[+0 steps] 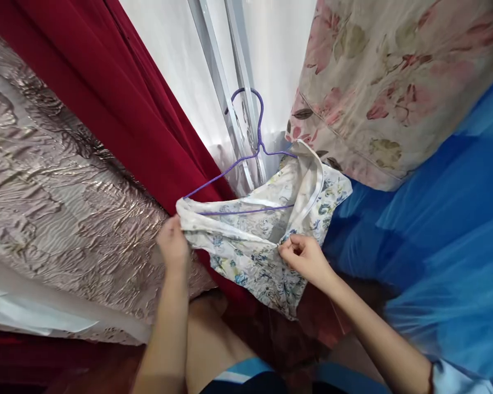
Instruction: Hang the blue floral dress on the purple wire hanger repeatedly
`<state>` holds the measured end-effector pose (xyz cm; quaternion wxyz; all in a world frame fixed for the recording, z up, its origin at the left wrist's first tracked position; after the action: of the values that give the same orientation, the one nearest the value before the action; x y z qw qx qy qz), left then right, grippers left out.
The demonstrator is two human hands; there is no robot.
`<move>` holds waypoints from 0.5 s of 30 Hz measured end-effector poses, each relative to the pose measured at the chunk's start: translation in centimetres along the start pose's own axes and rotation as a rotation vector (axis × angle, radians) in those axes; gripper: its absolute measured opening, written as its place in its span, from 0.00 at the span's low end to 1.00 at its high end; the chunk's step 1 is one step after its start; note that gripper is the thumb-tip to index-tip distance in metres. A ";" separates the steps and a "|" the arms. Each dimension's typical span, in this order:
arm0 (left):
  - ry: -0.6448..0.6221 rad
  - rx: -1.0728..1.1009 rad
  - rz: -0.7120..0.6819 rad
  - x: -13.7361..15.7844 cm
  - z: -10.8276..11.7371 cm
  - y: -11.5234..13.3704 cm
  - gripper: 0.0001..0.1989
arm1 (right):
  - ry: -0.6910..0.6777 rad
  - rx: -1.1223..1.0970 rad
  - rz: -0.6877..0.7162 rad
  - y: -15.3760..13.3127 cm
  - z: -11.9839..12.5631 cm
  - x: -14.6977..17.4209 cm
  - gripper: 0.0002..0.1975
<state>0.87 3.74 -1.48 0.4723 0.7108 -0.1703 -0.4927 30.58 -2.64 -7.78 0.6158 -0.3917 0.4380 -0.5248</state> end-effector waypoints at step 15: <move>-0.799 -0.021 -0.230 9.6 -9.9 7.5 0.08 | -0.382 0.019 0.323 -3.4 1.0 1.3 0.34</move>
<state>15.48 -1.74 0.30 0.3180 0.4733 -0.2548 -0.7810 30.57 -4.39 -4.45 0.7669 -0.4028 0.3658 -0.3402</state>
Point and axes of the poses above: each hand's wrist, its own x-axis away from the middle knuckle, its own z-axis out of the back of the hand, y = z × x, the point moved 2 cm from there along -x, towards the middle knuckle, and after that the axes turned 9 degrees about x, right-handed, at the moved point
